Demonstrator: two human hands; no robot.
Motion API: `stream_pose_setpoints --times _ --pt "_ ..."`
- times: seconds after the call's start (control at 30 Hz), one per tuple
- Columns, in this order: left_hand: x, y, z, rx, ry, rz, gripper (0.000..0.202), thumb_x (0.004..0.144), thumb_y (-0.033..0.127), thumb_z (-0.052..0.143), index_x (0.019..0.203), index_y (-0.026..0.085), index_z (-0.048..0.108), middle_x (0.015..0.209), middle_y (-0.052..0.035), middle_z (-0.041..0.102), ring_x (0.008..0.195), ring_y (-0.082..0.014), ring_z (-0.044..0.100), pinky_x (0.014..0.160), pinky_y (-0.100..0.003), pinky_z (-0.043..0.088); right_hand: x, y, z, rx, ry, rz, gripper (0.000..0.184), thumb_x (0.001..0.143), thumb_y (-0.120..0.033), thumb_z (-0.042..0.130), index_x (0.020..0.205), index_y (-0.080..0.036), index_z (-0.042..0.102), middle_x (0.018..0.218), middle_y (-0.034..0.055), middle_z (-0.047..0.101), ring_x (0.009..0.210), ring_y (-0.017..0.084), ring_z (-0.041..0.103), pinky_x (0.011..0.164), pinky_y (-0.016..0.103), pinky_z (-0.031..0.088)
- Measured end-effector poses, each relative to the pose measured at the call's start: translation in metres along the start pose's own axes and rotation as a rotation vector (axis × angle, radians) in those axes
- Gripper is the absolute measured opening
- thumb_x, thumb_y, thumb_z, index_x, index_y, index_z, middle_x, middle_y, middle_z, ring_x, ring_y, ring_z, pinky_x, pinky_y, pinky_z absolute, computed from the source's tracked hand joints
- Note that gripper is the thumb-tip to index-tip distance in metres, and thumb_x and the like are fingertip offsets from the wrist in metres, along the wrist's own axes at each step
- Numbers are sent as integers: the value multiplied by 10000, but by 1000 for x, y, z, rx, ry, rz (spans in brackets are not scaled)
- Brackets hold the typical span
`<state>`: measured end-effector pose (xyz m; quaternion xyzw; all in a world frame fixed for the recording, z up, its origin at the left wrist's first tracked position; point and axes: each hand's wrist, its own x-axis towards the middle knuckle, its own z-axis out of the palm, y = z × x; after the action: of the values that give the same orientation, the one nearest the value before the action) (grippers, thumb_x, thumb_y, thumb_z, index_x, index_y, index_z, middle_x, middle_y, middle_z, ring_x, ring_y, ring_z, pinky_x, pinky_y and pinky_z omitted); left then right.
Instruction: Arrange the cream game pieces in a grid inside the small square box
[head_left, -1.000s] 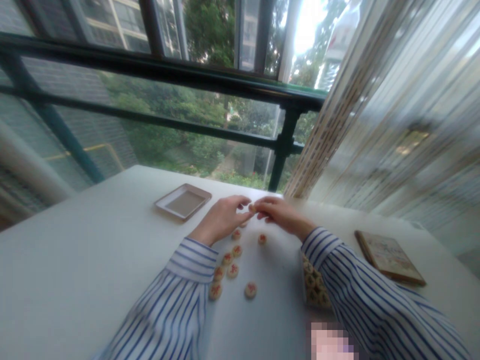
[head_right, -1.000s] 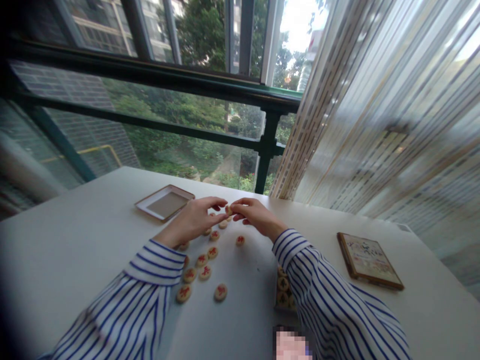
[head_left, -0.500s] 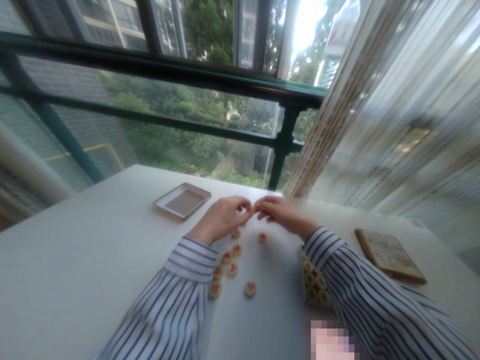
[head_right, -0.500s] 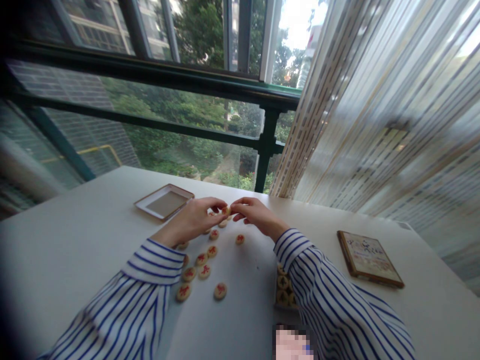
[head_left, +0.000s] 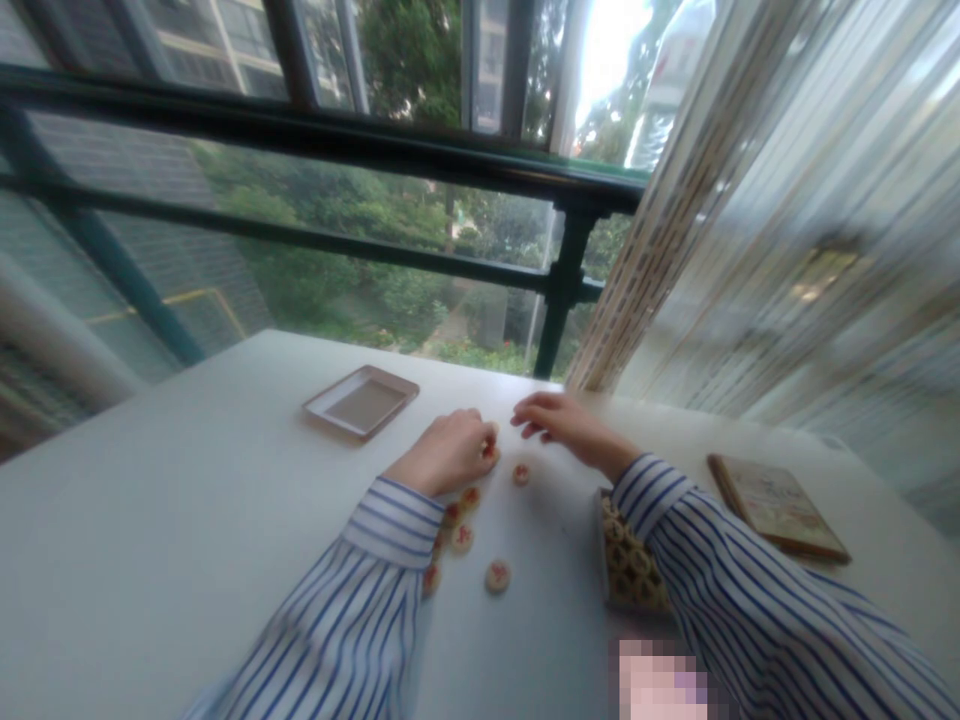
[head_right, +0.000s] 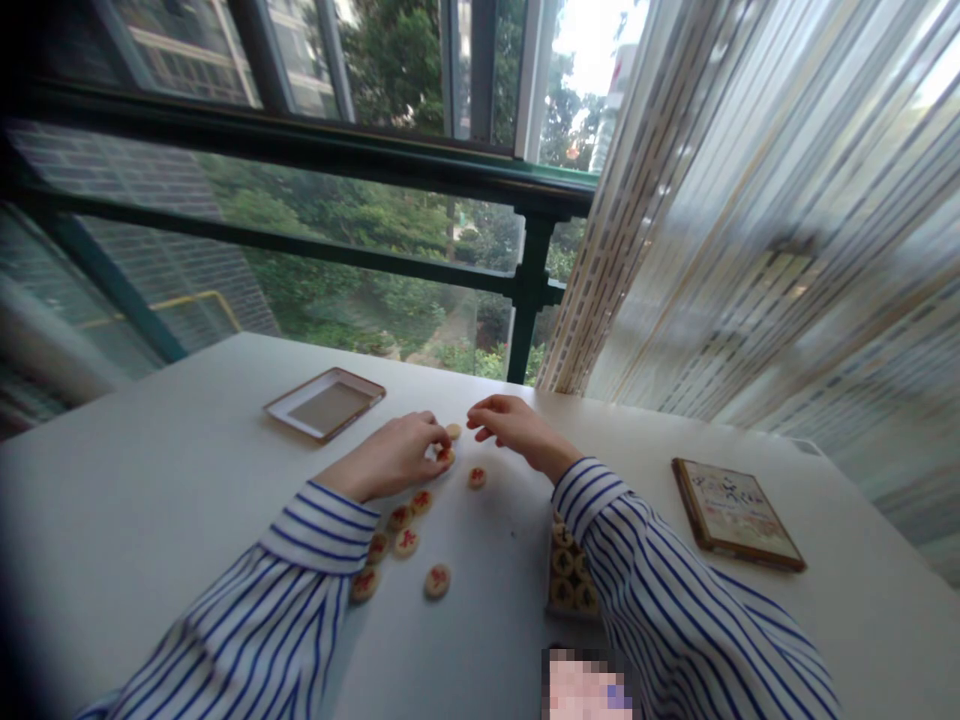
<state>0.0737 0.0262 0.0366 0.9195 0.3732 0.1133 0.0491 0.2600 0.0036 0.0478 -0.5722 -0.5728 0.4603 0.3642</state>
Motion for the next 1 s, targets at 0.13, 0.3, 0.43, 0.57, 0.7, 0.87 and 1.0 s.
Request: stream_pose_setpoints --times 0.13,0.3,0.43,0.57,0.7,0.87,1.0 --pt "1 -3 13 65 26 8 245 745 348 475 825 215 664 835 -81 581 781 -211 544 673 -306 394 -2 -2 0 -25 5 3 175 764 -275 528 875 -157 596 905 61 659 663 87 591 492 172 359" --pt "1 2 17 69 -15 4 231 713 336 502 814 210 667 831 -83 577 778 -216 535 666 -311 387 -3 -2 1 -69 -3 4 176 765 -249 515 885 -151 598 901 63 656 671 90 593 489 169 360" --pt "1 7 17 86 -31 15 243 714 345 499 787 204 682 802 -89 588 757 -220 542 664 -318 384 -2 1 2 -97 -2 -5 170 758 -243 521 873 -148 601 882 64 654 661 92 588 478 168 356" --pt "1 4 17 45 -60 12 262 713 390 508 803 224 688 823 -79 605 766 -215 556 669 -308 386 -1 3 3 -118 11 -11 166 755 -240 524 861 -142 605 863 65 651 652 94 583 473 170 357" --pt "2 -4 13 -2 -53 -39 329 678 452 553 904 241 663 891 -69 617 789 -211 571 679 -294 397 -1 4 2 -162 30 -9 170 755 -237 517 855 -138 614 797 58 644 647 101 575 454 168 337" --pt "4 -7 7 108 61 -145 306 764 419 460 883 212 651 860 -82 639 815 -220 572 699 -307 386 -1 6 2 -198 51 -17 191 760 -256 517 868 -138 620 766 51 637 640 105 570 453 173 338" --pt "4 -4 10 165 67 -217 322 778 424 438 897 206 643 877 -91 653 846 -234 570 725 -327 375 -1 6 3 -204 50 -27 187 764 -245 514 866 -133 623 785 58 640 651 105 576 474 176 354"
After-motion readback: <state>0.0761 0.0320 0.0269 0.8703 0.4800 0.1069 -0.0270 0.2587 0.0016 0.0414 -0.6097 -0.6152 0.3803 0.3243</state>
